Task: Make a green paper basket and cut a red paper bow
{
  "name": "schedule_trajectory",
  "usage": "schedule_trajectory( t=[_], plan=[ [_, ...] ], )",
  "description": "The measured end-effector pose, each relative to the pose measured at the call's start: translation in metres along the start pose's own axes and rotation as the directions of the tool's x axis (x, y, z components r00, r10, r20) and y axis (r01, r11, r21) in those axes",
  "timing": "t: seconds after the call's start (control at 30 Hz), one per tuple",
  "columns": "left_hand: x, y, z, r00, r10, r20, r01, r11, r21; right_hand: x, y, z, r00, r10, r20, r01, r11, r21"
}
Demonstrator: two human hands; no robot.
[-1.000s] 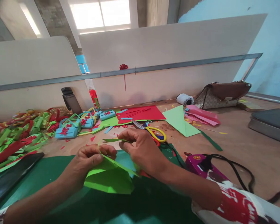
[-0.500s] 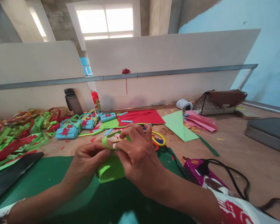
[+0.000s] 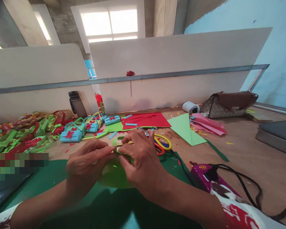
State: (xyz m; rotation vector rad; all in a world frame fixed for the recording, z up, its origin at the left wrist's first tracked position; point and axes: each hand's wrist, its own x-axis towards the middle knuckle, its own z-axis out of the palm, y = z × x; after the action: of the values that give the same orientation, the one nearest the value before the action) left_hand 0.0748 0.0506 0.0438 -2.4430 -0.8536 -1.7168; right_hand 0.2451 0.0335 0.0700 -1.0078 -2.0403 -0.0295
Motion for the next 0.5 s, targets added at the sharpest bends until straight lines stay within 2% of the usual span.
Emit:
schedule_trajectory(
  t=[0.27, 0.5],
  plan=[
    [0.0033, 0.0057, 0.0008, 1.000, 0.004, 0.026, -0.005, 1.000, 0.026, -0.0025, 0.0032, 0.0030, 0.999, -0.031, -0.011, 0.030, 0.999, -0.013],
    [0.0037, 0.0074, 0.0019, 1.000, -0.009, 0.015, 0.008, 0.998, 0.058, -0.0032, 0.0065, 0.0047, 0.993, -0.091, -0.080, 0.089, 0.996, -0.033]
  ],
)
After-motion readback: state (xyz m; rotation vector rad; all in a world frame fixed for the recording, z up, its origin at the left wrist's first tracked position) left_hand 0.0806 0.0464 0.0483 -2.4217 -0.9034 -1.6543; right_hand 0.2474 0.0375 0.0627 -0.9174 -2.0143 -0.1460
